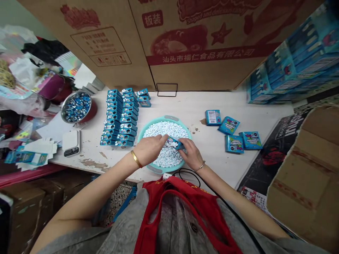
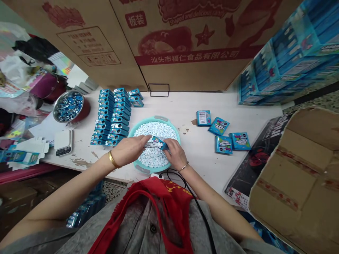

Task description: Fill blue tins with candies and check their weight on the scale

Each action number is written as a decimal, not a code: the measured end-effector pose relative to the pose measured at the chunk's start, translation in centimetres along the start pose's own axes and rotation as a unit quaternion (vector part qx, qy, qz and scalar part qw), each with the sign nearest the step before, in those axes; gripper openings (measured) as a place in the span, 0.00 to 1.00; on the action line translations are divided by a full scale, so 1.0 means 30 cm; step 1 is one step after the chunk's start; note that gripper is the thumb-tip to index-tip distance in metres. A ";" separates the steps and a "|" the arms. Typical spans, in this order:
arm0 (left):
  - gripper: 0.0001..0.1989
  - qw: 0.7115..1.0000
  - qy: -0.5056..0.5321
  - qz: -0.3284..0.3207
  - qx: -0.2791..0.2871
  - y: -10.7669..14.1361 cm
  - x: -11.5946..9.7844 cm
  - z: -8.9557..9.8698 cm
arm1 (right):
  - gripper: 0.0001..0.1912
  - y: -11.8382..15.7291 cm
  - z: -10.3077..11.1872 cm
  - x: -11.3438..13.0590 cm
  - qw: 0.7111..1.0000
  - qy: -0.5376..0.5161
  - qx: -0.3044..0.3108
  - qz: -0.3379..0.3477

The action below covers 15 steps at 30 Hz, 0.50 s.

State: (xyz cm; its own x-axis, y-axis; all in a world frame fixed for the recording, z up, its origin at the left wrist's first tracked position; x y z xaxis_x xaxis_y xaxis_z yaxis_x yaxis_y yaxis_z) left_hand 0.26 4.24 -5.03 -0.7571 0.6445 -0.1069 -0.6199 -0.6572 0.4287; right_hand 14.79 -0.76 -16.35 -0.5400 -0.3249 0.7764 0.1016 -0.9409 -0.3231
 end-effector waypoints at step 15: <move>0.08 0.976 0.151 0.157 0.000 -0.012 0.209 -0.331 | 0.18 0.011 0.061 -0.044 0.997 -0.021 -0.047 -0.064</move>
State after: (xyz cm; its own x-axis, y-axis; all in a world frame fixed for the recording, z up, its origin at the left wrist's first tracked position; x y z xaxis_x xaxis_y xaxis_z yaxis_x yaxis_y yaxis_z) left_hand -6.30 4.63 -14.78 -0.9360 0.2666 -0.2299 -0.3476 -0.8033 0.4836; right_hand 17.06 -0.82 -16.51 -0.5083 -0.2087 0.8355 -0.0453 -0.9624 -0.2680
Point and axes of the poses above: each hand's wrist, its own y-axis away from the middle knuckle, its own z-axis out of the back of the hand, x = y × z, the point moved 5 cm from there along -y, towards the middle knuckle, and after that the axes turned 2 degrees about -x, right-handed, at the moved point
